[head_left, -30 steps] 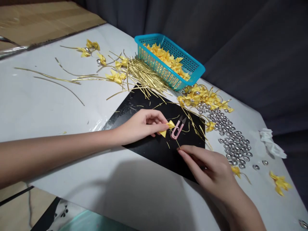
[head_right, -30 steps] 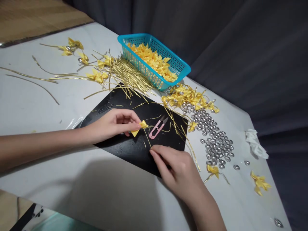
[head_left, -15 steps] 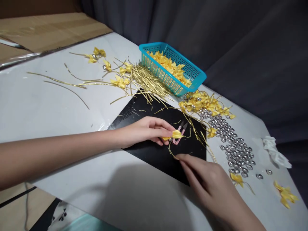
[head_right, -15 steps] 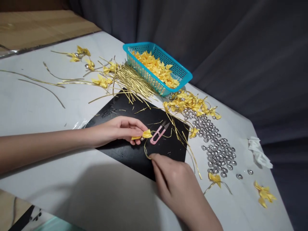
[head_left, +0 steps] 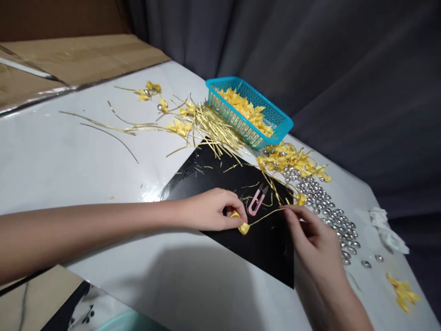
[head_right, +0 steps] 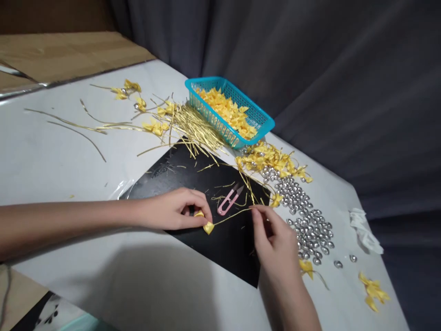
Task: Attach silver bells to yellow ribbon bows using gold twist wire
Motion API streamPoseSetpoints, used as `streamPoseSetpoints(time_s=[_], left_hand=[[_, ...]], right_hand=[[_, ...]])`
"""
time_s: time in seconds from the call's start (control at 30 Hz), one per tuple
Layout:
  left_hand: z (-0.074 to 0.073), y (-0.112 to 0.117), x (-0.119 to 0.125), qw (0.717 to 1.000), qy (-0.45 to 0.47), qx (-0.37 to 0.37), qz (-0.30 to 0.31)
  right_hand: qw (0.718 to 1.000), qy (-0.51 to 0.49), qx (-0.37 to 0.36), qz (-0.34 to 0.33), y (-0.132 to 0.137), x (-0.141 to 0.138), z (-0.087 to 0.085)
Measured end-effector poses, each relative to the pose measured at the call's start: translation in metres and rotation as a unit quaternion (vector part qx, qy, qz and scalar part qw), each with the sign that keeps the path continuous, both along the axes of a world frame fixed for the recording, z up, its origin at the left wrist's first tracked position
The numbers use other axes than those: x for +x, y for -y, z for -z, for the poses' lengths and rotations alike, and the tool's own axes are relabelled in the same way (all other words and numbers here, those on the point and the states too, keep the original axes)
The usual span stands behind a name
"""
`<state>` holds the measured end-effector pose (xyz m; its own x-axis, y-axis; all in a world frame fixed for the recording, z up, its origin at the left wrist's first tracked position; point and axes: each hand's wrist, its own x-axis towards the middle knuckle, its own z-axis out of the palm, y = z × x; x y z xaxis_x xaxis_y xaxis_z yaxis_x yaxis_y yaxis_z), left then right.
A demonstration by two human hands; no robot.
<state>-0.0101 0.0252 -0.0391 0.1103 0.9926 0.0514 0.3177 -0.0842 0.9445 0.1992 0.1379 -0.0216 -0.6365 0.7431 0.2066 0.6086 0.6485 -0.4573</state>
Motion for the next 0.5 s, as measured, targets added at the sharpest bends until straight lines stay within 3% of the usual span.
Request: streamPoseSetpoints(time_s=[0.1, 0.2, 0.37, 0.5], left_hand=[[0.003, 0.001, 0.002, 0.999, -0.02, 0.047, -0.018], [0.002, 0.0, 0.003, 0.996, -0.026, 0.065, -0.048], [-0.007, 0.002, -0.003, 0.989, -0.118, 0.022, -0.088], [-0.009, 0.002, -0.005, 0.987, -0.122, 0.022, -0.101]], right_hand=[[0.999, -0.026, 0.026, -0.036, -0.007, -0.007, 0.006], [0.997, -0.058, 0.037, -0.043, -0.018, -0.03, 0.0], [0.991, 0.051, 0.04, -0.12, -0.031, -0.11, -0.014], [0.989, 0.067, 0.064, -0.114, -0.036, -0.174, -0.008]])
